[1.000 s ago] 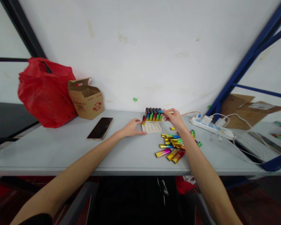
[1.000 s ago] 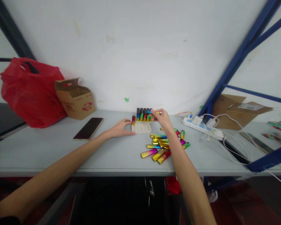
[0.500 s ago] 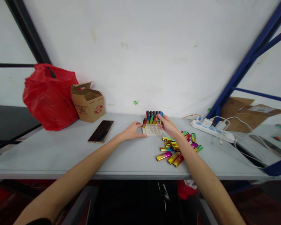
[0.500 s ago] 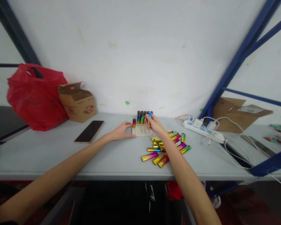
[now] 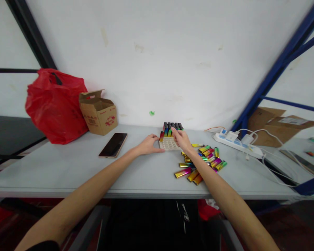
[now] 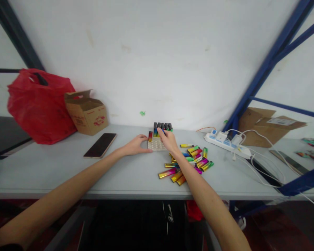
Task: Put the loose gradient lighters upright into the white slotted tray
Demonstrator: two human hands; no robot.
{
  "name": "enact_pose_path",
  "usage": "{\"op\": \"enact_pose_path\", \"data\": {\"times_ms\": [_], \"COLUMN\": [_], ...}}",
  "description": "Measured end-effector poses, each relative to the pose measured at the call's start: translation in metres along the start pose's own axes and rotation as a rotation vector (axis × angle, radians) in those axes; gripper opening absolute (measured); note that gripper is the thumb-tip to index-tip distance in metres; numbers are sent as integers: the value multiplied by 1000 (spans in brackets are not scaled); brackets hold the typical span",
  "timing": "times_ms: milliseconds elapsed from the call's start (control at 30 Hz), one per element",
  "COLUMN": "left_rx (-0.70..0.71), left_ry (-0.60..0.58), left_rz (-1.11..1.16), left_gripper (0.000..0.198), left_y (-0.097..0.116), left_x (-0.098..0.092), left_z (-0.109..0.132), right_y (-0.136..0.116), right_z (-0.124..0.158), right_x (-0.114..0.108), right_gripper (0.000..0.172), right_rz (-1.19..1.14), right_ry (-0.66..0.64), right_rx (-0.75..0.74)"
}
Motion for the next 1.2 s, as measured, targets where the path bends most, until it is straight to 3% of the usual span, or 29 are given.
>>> {"op": "enact_pose_path", "data": {"times_ms": [133, 333, 467, 633, 800, 1000, 1200], "left_rx": [-9, -1, -2, -5, 0, 14, 22], "left_ry": [-16, -17, -15, -10, -26, -58, -86], "left_rz": [4, -3, 13, 23, 10, 22, 21], "left_gripper": [77, 72, 72, 73, 73, 76, 75], "left_y": [-1, -2, -2, 0, 1, 3, 3], "left_x": [1, 1, 1, 0, 2, 7, 11], "left_z": [-1, -1, -1, 0, 1, 2, 2], "right_y": [-6, -12, -15, -15, -22, -15, -10], "right_z": [2, 3, 3, 4, 5, 2, 0], "right_x": [-11, -12, -10, 1, 5, 6, 19], "right_gripper": [59, 46, 47, 38, 41, 34, 20], "right_rz": [185, 311, 362, 313, 517, 575, 731], "right_ry": [205, 251, 201, 41, 47, -16, -138], "right_rx": [-87, -146, -169, -220, -391, -311, -376]}}
Point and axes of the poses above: each hand's wrist, its own z-axis away from the middle knuckle, its own x-axis out of the palm, y = z × x, the point moved 7 cm from there along -z, towards the middle knuckle, and after that the axes turned 9 degrees about z, right-handed, at the moved point
